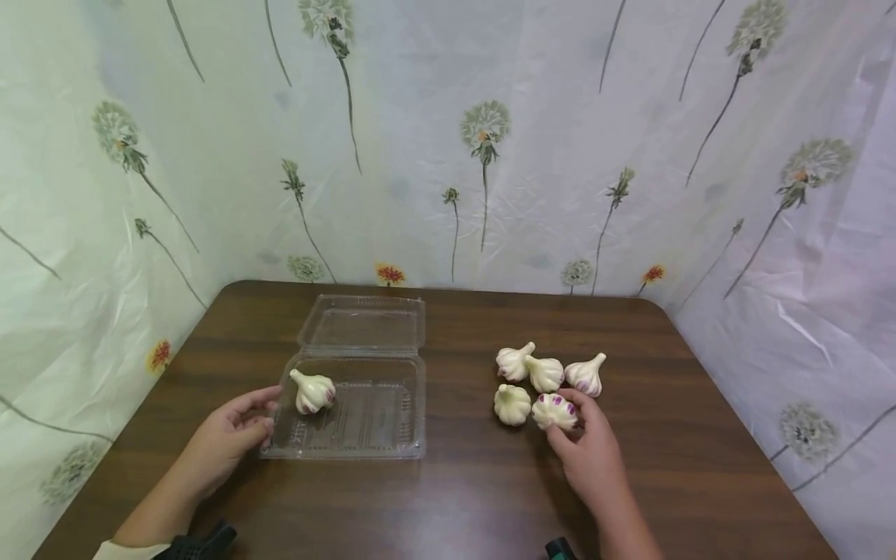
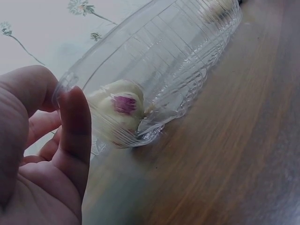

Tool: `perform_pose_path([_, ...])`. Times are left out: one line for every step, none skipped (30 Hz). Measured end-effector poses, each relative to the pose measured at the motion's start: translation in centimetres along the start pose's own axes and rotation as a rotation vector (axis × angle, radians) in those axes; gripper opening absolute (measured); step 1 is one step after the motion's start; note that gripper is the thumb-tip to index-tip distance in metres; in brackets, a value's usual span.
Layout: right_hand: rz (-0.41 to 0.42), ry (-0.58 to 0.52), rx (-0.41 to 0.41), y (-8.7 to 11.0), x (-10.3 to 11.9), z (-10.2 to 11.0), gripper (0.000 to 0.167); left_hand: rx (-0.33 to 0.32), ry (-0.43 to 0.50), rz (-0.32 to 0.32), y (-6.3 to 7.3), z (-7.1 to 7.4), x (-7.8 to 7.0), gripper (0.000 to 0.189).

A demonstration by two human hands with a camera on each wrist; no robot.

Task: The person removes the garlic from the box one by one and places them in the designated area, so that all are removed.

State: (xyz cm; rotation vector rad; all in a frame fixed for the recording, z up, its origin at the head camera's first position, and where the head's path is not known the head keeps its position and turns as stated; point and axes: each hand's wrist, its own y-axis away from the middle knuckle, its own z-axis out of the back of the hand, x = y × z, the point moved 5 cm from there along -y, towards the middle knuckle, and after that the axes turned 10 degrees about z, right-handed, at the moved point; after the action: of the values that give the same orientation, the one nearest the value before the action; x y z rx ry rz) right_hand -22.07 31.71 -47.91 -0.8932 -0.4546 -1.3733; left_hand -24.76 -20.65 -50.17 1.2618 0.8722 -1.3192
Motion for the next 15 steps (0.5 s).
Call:
perform_pose_path([-0.008, 0.006, 0.010, 0.0, -0.1, -0.1, 0.055, 0.002, -0.002, 0.000, 0.0, 0.0, 0.0, 0.051])
perform_pose_path([-0.016, 0.012, 0.019, 0.0, -0.2, -0.1, 0.055, 0.003, 0.001, 0.000, 0.0, 0.0, 0.0, 0.051])
perform_pose_path([-0.025, 0.013, 0.027, 0.0, -0.3, -0.2, 0.055, 0.002, 0.002, 0.000, -0.1, 0.0, -0.1, 0.051])
perform_pose_path([-0.034, 0.010, 0.033, -0.1, -0.4, -0.3, 0.056, 0.002, 0.003, -0.001, -0.1, 0.0, -0.1, 0.051])
perform_pose_path([-0.044, 0.011, 0.039, -0.1, -0.5, -0.4, 0.056, 0.003, 0.002, -0.002, -0.1, 0.0, -0.1, 0.051])
perform_pose_path([-0.054, 0.009, 0.045, -0.1, -0.6, -0.4, 0.056, 0.004, 0.003, -0.002, -0.1, 0.0, -0.1, 0.051])
perform_pose_path([-0.062, 0.012, 0.049, -0.1, -0.7, -0.5, 0.056, 0.005, 0.004, -0.003, -0.1, 0.0, -0.1, 0.051])
perform_pose_path([-0.069, 0.009, 0.054, -0.1, -0.8, -0.6, 0.057, 0.005, 0.005, -0.003, -0.1, 0.0, -0.1, 0.051])
perform_pose_path([-0.073, 0.008, 0.058, -0.2, -0.9, -0.7, 0.057, 0.004, 0.006, -0.003, -0.1, 0.0, -0.1, 0.051])
perform_pose_path([-0.078, 0.012, 0.061, -0.2, -1.0, -0.8, 0.057, 0.004, 0.007, -0.003, 0.0, 0.0, -0.1, 0.051])
perform_pose_path([-0.083, 0.018, 0.066, -0.2, -1.2, -0.9, 0.057, 0.004, 0.008, -0.003, 0.0, 0.0, -0.1, 0.051])
perform_pose_path([-0.087, 0.023, 0.068, -0.2, -1.2, -0.9, 0.057, 0.004, 0.009, -0.003, 0.0, 0.0, -0.1, 0.052])
perform_pose_path([-0.091, 0.028, 0.069, -0.2, -1.3, -0.9, 0.057, 0.005, 0.008, -0.002, 0.0, 0.0, -0.1, 0.052])
perform_pose_path([-0.096, 0.030, 0.069, -0.1, -1.4, -0.9, 0.057, 0.006, 0.007, -0.003, 0.0, -0.1, 0.0, 0.052])
perform_pose_path([-0.101, 0.032, 0.070, -0.1, -1.5, -0.9, 0.057, 0.008, 0.006, -0.004, 0.0, -0.1, 0.0, 0.052])
